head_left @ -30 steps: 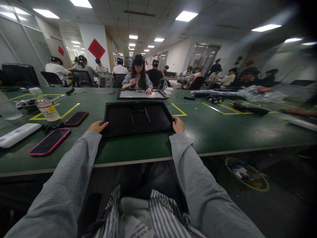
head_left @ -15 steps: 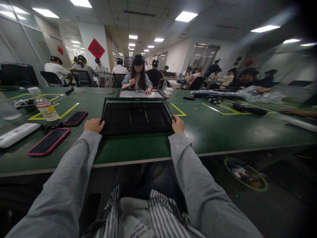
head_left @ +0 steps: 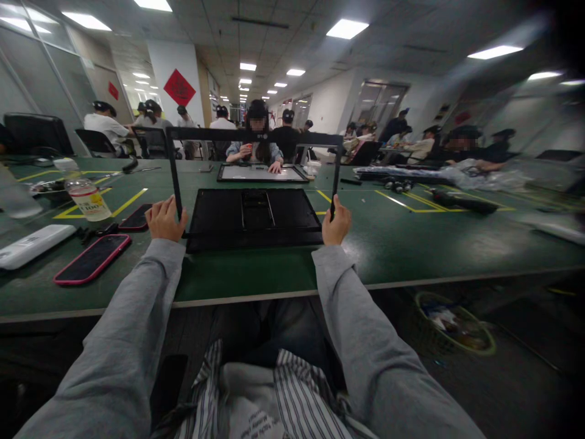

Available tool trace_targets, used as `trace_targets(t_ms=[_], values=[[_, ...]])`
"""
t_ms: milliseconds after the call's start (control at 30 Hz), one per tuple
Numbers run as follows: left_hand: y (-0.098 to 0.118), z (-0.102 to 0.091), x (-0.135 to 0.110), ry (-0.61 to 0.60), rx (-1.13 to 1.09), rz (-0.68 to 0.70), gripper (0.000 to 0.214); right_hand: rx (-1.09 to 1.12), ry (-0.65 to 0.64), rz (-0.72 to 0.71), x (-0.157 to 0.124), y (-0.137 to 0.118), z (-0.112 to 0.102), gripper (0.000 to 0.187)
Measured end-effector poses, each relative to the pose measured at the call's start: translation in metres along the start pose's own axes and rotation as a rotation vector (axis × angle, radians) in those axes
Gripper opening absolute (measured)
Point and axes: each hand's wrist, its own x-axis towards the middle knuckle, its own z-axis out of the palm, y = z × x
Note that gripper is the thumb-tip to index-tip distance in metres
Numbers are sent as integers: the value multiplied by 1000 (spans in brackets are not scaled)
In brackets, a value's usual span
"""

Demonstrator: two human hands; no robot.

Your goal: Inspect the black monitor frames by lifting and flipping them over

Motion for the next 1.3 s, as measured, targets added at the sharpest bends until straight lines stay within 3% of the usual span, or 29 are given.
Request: trace_targets(t_ms=[100, 233, 467, 667, 1067, 1300], values=[[-5, 9, -2, -80, 29, 32, 43, -14, -29, 12, -1, 9, 11, 47], [-14, 23, -6, -234, 93, 55, 36, -39, -163, 49, -4, 16, 17, 41], [-31, 44, -5, -331, 169, 24, 38, -105, -267, 94, -6, 20, 19, 43], [-29, 43, -4, -458, 216, -17, 40, -163, -323, 111, -7, 23, 22, 41], [-35, 48, -3, -519, 221, -34, 42, -189, -404, 129, -8, 21, 20, 42], [-33, 49, -5, -583, 230, -127, 48, -183, -442, 164, -9, 18, 19, 41]])
